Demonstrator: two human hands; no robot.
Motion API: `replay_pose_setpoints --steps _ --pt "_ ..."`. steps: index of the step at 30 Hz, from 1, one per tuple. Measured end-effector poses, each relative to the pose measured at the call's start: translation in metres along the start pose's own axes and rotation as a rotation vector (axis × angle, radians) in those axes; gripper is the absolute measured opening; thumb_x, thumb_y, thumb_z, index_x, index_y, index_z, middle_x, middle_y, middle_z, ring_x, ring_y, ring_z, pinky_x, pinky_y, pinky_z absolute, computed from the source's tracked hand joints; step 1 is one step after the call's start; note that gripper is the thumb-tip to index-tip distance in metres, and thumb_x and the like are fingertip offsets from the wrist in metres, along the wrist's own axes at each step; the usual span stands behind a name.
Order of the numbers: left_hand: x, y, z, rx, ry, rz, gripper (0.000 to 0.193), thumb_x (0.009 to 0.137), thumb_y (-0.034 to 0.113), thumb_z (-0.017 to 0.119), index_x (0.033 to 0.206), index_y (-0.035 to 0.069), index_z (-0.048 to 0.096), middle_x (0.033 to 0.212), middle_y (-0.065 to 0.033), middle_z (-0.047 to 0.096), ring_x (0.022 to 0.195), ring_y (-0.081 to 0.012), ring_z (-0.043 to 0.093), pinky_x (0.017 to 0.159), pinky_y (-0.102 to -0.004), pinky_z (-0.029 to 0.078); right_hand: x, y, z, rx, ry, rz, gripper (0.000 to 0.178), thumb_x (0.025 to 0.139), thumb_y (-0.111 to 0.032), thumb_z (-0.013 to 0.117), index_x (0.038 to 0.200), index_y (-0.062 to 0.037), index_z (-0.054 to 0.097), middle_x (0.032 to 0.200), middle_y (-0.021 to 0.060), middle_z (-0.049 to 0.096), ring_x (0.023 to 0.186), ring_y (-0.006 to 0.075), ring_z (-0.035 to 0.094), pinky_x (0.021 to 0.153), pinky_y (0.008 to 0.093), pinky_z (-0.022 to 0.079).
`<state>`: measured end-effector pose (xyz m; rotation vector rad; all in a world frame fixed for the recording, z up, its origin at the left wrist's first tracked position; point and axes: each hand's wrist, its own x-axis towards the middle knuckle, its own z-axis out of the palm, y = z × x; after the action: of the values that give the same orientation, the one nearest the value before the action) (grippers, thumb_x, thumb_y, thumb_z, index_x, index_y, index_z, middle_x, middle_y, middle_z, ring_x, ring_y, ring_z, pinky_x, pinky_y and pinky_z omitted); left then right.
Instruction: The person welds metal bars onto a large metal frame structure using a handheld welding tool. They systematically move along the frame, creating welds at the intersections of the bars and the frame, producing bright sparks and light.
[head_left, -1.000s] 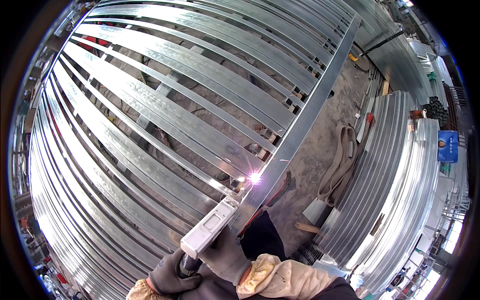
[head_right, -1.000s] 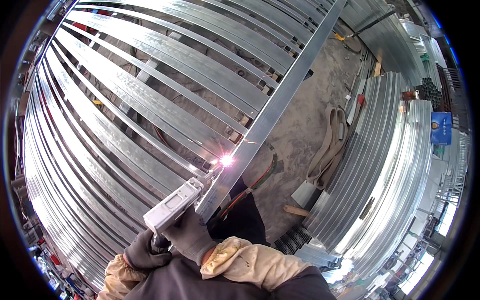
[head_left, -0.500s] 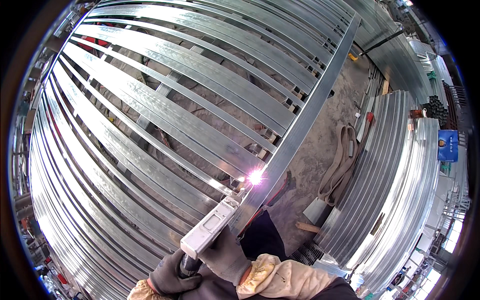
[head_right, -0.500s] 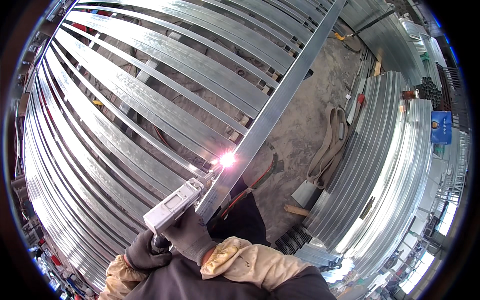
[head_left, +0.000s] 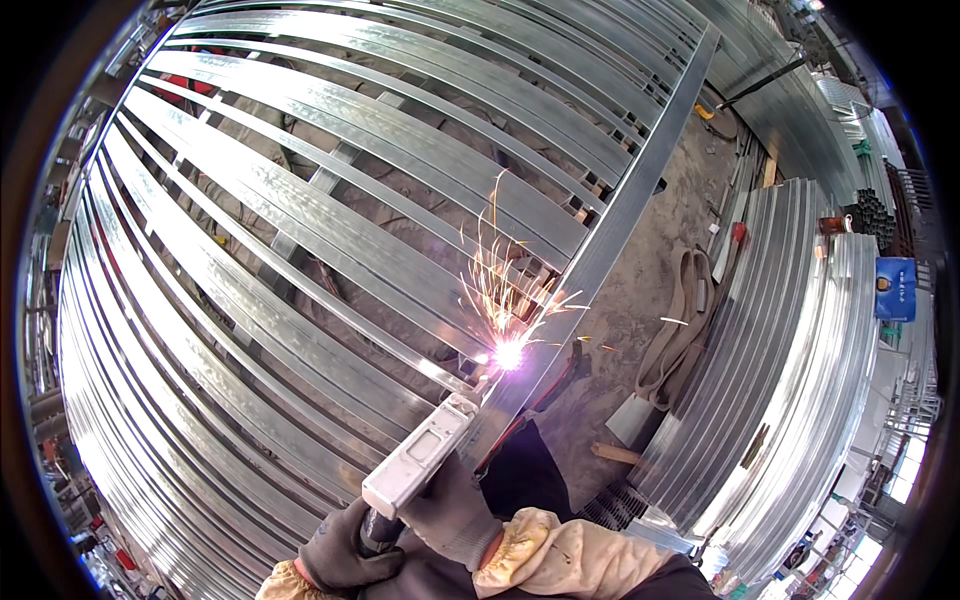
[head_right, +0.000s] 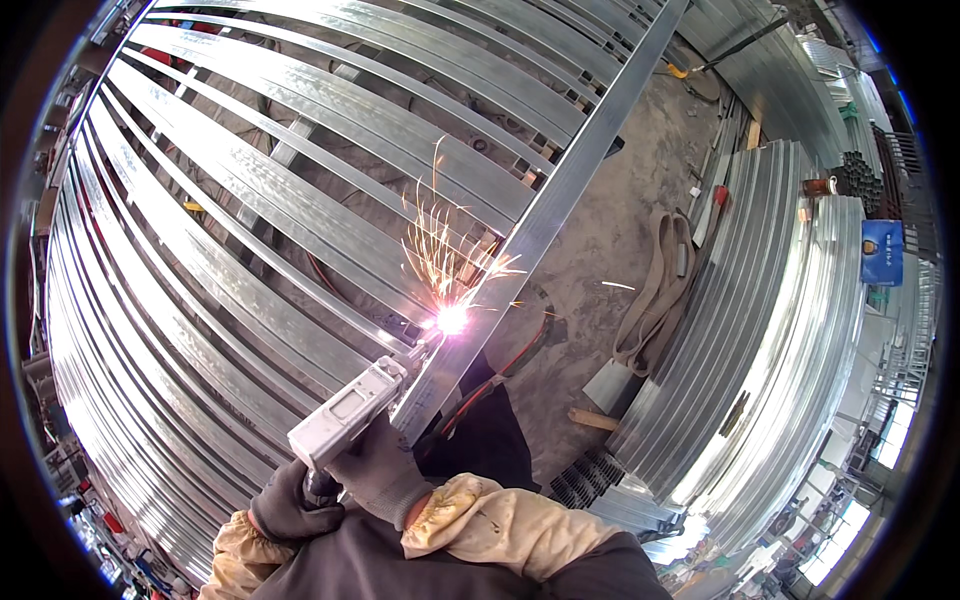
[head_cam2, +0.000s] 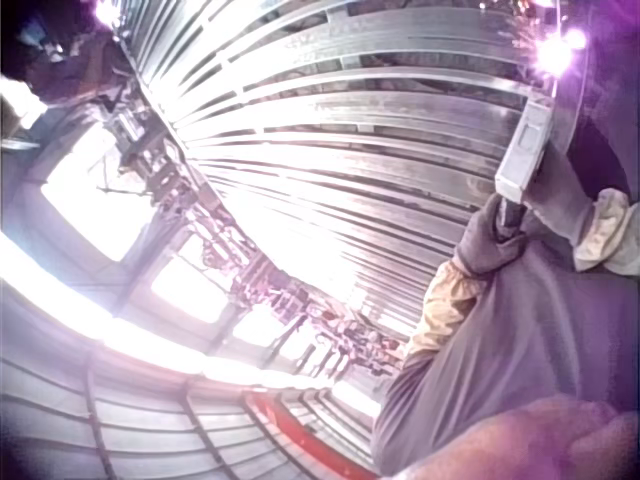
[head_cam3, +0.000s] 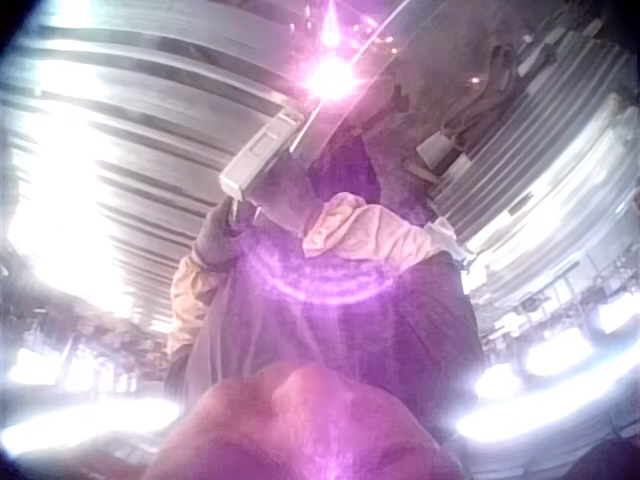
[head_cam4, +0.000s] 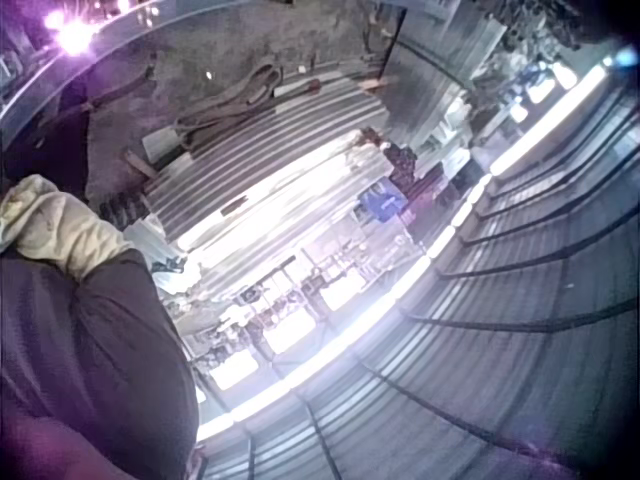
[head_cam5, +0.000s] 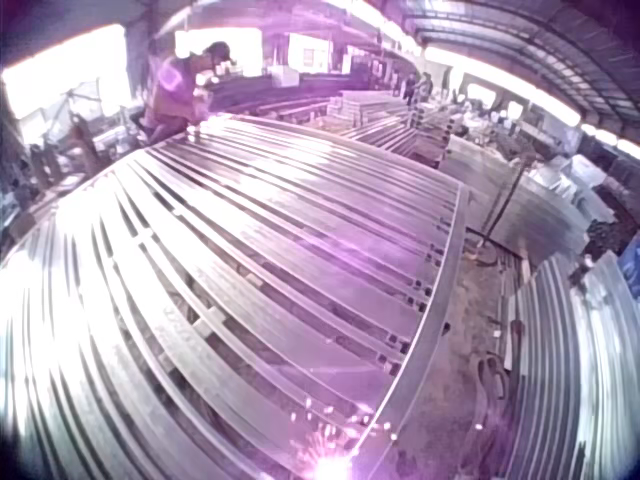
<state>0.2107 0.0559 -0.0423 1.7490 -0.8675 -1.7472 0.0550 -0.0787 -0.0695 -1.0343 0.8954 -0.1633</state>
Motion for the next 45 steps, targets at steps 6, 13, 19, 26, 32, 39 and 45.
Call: replay_pose_setpoints --steps 6,13,19,26,32,39,45 --pt "-0.001 0.003 0.000 0.002 0.002 -0.011 0.068 0.070 0.019 0.083 0.129 0.000 0.056 0.094 -0.0130 0.073 0.086 -0.0228 0.074 0.077 -0.0348 0.057 0.000 0.002 0.001 -0.015 0.031 -0.052 0.049 0.087 -0.024 0.079 0.120 -0.0001 0.054 0.103 0.0098 0.067 0.090 0.0166 0.068 0.078 0.0321 0.056" --pt "-0.001 0.003 -0.001 0.007 -0.005 -0.024 0.067 0.069 0.020 0.083 0.127 -0.001 0.057 0.093 -0.0128 0.073 0.085 -0.0241 0.074 0.077 -0.0353 0.057 -0.002 0.006 0.003 -0.074 0.065 -0.065 0.054 0.086 -0.025 0.080 0.123 -0.0002 0.050 0.108 0.0101 0.065 0.094 0.0173 0.067 0.081 0.0332 0.056" --pt "-0.001 0.002 0.001 -0.029 0.020 -0.013 0.068 0.068 0.021 0.084 0.127 -0.001 0.057 0.093 -0.0129 0.073 0.085 -0.0240 0.074 0.077 -0.0355 0.057 -0.001 0.007 0.002 -0.086 0.052 -0.108 0.051 0.087 -0.024 0.080 0.121 -0.0011 0.050 0.105 0.0087 0.065 0.091 0.0152 0.066 0.078 0.0314 0.056" --pt "-0.003 0.004 0.000 0.013 0.015 -0.006 0.069 0.069 0.021 0.084 0.128 -0.001 0.057 0.094 -0.0125 0.073 0.086 -0.0240 0.074 0.078 -0.0353 0.056 -0.003 0.003 0.002 -0.032 0.022 -0.089 0.046 0.088 -0.020 0.079 0.120 -0.0020 0.051 0.100 0.0067 0.066 0.087 0.0133 0.067 0.075 0.0297 0.056" --pt "-0.005 0.001 0.002 0.008 0.024 0.018 0.068 0.069 0.020 0.084 0.127 -0.001 0.057 0.091 -0.0135 0.073 0.083 -0.0252 0.074 0.075 -0.0355 0.057 -0.003 0.005 0.002 -0.008 0.005 0.005 0.047 0.086 -0.022 0.079 0.120 -0.0017 0.053 0.105 0.0091 0.067 0.093 0.0156 0.068 0.080 0.0317 0.057" --pt "-0.004 0.005 0.001 0.025 0.021 0.001 0.069 0.068 0.020 0.085 0.127 -0.002 0.057 0.093 -0.0144 0.073 0.085 -0.0255 0.074 0.077 -0.0356 0.057 -0.003 0.001 0.001 -0.118 0.028 -0.026 0.055 0.085 -0.023 0.081 0.125 -0.0012 0.049 0.109 0.0102 0.066 0.097 0.0172 0.067 0.083 0.0323 0.057" --pt "-0.005 0.002 0.003 0.010 0.025 -0.013 0.070 0.068 0.021 0.085 0.128 -0.003 0.057 0.095 -0.0148 0.074 0.087 -0.0261 0.074 0.078 -0.0360 0.057 -0.004 0.003 0.001 -0.195 0.051 -0.100 0.058 0.085 -0.022 0.081 0.127 -0.0017 0.047 0.113 0.0105 0.065 0.101 0.0178 0.066 0.087 0.0328 0.056"
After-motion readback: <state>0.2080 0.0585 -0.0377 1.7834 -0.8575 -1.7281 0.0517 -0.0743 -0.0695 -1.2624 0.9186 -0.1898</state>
